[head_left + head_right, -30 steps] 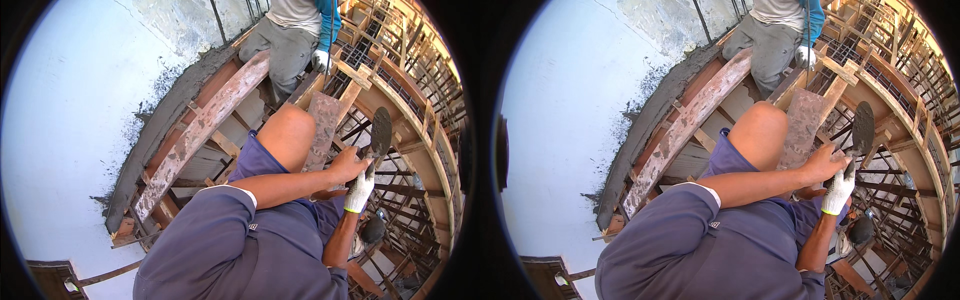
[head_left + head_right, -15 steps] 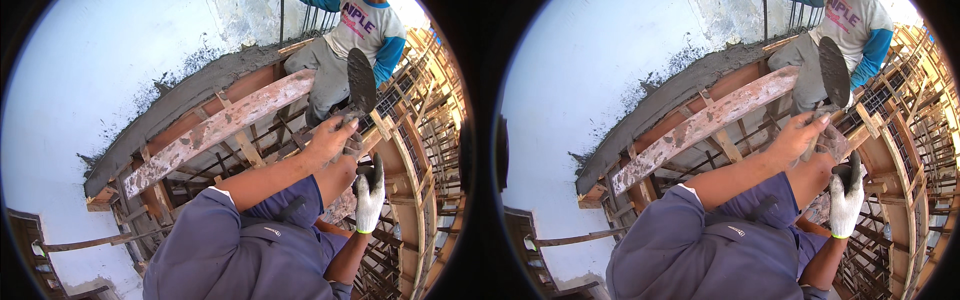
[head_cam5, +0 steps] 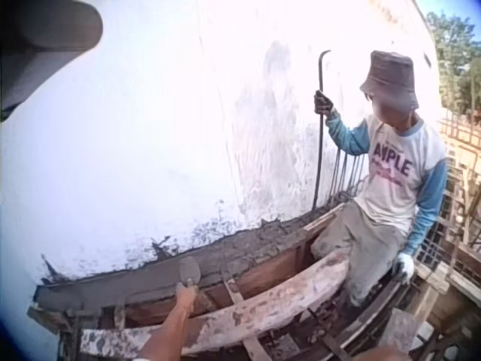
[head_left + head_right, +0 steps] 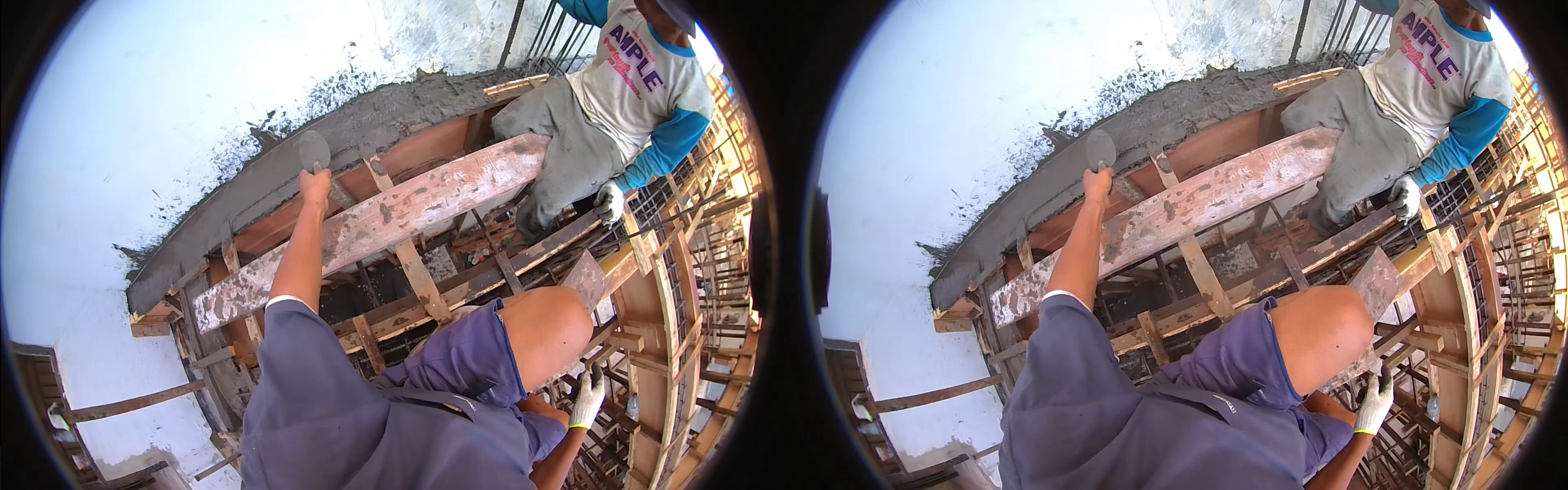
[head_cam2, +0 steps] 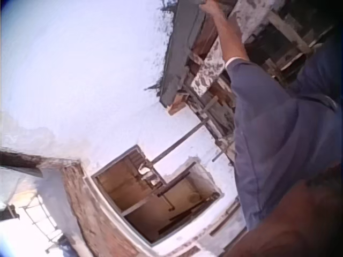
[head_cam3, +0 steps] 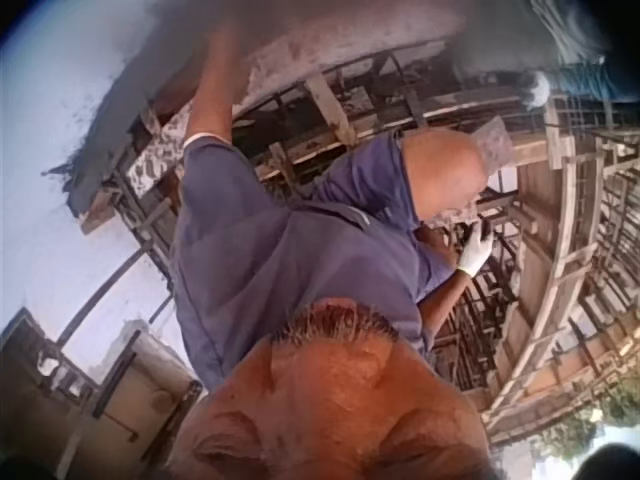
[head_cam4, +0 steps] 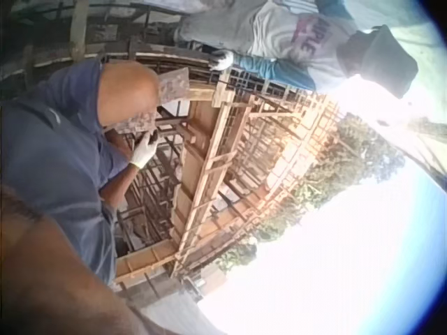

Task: The person applies concrete to the edge of a wooden structure using a trowel, taking mortar from a bucket and smoothing it along the rim.

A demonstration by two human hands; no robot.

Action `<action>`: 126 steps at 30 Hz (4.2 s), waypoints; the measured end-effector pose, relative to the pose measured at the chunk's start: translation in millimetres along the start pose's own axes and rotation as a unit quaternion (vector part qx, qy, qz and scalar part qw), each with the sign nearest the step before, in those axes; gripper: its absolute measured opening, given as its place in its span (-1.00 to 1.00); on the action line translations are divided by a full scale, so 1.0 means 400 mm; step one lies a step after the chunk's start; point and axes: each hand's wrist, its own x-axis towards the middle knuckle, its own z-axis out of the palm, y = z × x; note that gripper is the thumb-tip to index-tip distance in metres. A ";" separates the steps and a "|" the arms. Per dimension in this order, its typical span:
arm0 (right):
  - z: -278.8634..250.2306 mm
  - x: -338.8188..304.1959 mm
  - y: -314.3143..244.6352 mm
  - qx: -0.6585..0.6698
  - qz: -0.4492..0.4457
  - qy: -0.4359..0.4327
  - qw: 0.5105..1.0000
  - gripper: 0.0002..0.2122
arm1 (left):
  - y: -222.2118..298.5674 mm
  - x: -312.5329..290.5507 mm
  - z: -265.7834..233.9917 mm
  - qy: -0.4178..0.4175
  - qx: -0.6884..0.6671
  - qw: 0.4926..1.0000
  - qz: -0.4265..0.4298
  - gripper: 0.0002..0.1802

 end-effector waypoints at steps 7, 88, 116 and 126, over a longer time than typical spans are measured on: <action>0.115 0.020 0.104 -0.105 0.081 -0.050 0.990 -0.70 | -0.177 0.351 -0.057 0.082 0.150 0.985 0.006 -0.43; -0.277 0.643 0.650 0.867 0.161 0.352 0.313 -0.34 | 0.500 -1.163 0.618 -0.543 0.510 0.460 0.483 -0.53; -0.378 0.145 -0.070 0.453 -0.012 0.314 0.834 -0.77 | 0.576 -1.216 0.520 -0.571 0.283 0.411 0.652 -0.58; -0.016 0.026 -0.611 0.315 -0.027 0.035 0.948 -0.59 | 0.533 -1.210 0.162 -0.737 0.045 0.178 0.650 -0.77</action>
